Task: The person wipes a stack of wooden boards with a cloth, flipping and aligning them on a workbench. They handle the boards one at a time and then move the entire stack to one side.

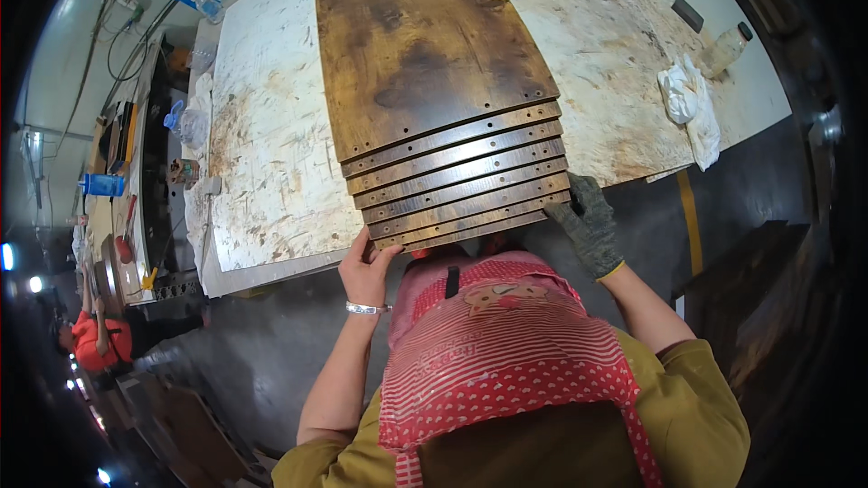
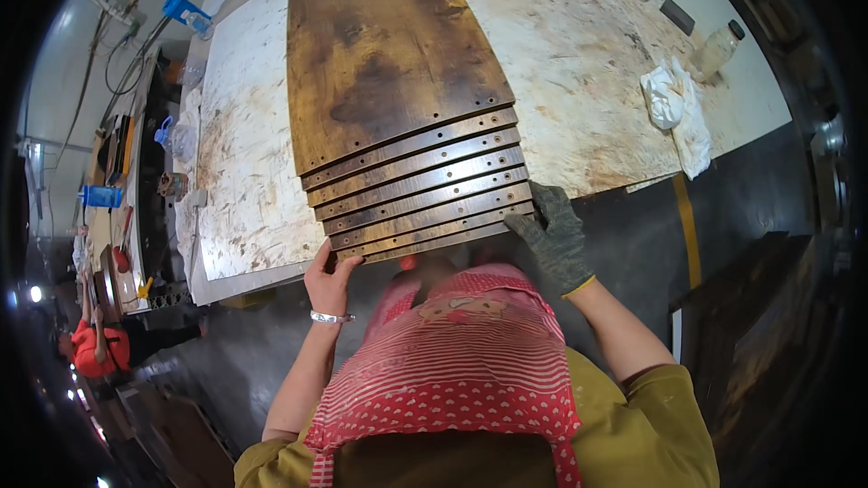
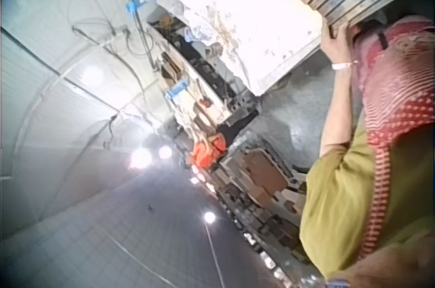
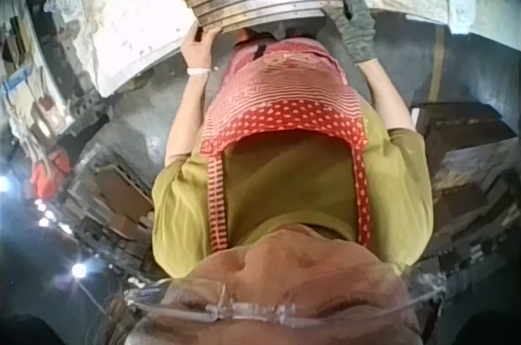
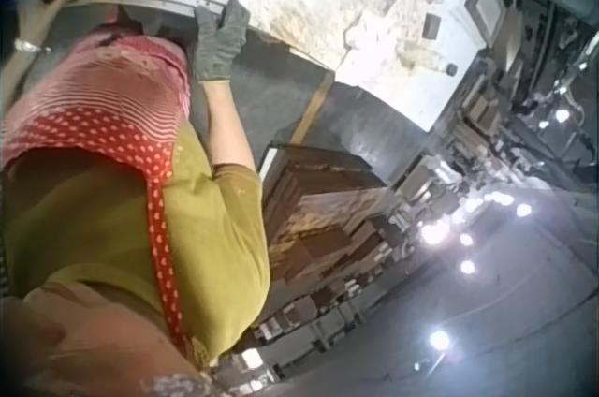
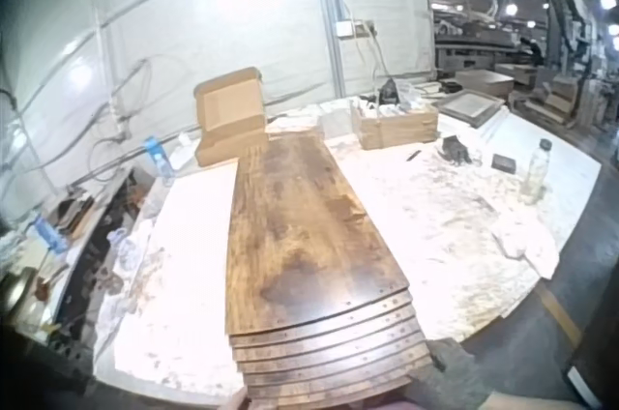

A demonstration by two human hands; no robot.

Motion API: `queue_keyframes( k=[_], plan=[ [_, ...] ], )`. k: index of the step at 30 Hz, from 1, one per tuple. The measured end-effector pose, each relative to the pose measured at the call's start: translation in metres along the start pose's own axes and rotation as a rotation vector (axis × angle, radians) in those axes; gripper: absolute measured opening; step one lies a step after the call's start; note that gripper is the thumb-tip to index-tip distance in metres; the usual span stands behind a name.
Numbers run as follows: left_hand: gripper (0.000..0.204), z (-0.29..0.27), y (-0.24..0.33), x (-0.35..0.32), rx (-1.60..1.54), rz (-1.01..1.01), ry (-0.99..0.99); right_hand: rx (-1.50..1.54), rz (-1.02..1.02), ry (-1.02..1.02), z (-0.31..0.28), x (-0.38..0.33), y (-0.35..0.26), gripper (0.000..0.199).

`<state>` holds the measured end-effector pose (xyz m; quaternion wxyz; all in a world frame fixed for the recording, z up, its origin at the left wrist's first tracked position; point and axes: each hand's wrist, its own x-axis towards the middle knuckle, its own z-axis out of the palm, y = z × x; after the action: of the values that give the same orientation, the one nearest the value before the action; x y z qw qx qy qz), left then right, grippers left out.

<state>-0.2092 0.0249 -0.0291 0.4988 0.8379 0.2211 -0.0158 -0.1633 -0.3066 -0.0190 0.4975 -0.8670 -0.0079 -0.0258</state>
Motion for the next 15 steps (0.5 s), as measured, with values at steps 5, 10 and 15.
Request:
queue_keyframes(
  k=[5,10,15],
  plan=[
    [0.051,0.009,0.003,-0.009,-0.247,0.251,0.001,-0.181,-0.040,-0.156,-0.009,0.006,-0.001,0.060],
    [0.047,0.008,0.000,-0.005,-0.074,0.110,0.037,-0.211,-0.064,-0.073,-0.005,-0.001,-0.001,0.054],
    [0.052,0.010,0.007,0.002,-0.066,0.125,0.122,-0.198,-0.023,-0.011,-0.002,0.004,-0.003,0.038]
  ],
)
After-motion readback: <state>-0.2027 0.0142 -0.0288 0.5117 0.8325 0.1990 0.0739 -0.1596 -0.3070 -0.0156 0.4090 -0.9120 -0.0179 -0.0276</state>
